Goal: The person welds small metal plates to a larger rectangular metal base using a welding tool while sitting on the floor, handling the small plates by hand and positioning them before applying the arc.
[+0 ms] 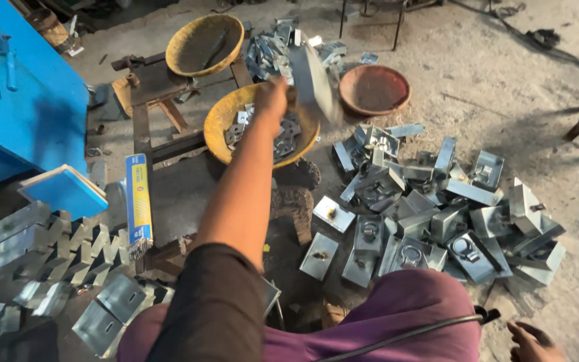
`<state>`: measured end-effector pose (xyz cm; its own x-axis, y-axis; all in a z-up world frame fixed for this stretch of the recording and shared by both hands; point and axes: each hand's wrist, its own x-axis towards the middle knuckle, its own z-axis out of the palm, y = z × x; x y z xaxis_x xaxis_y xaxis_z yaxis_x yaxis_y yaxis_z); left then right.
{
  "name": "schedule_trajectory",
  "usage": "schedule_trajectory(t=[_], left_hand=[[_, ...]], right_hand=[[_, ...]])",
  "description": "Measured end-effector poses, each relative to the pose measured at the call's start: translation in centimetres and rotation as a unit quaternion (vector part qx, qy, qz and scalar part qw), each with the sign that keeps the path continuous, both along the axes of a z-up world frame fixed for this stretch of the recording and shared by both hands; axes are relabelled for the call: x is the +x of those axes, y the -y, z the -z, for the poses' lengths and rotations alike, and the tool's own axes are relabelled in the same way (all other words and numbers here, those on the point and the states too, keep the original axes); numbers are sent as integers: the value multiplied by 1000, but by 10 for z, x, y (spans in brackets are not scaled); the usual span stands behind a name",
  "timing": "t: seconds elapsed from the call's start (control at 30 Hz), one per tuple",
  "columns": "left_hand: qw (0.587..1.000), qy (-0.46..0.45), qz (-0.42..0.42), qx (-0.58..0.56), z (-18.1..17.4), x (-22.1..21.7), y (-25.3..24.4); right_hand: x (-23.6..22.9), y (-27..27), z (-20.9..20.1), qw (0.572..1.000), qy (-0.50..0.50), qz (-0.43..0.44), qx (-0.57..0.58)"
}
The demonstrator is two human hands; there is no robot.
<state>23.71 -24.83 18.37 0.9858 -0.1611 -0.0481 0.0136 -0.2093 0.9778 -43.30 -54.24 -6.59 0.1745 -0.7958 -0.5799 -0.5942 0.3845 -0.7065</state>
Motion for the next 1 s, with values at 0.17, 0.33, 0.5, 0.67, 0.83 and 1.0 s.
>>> schedule_trajectory(t=[0.17,0.33,0.5,0.67,0.83,1.0], left_hand=[[990,45,87,-98,-56,-13,-32],[919,234,98,301,28,-87,-118],[919,246,-4,308,99,-171,-212],[853,398,-14,337,129,-200,-259],[806,456,-26,377,137,-216,-267],[772,476,-45,419,129,-220,-262]], right_hand=[[-7,16,-1,998,0,-11,-64],[17,26,-24,987,84,28,-131],[32,13,-52,953,199,4,-226],[120,-34,-123,907,311,-80,-271],[229,-101,-201,874,311,-272,-256],[336,-145,-156,785,9,-547,-290]])
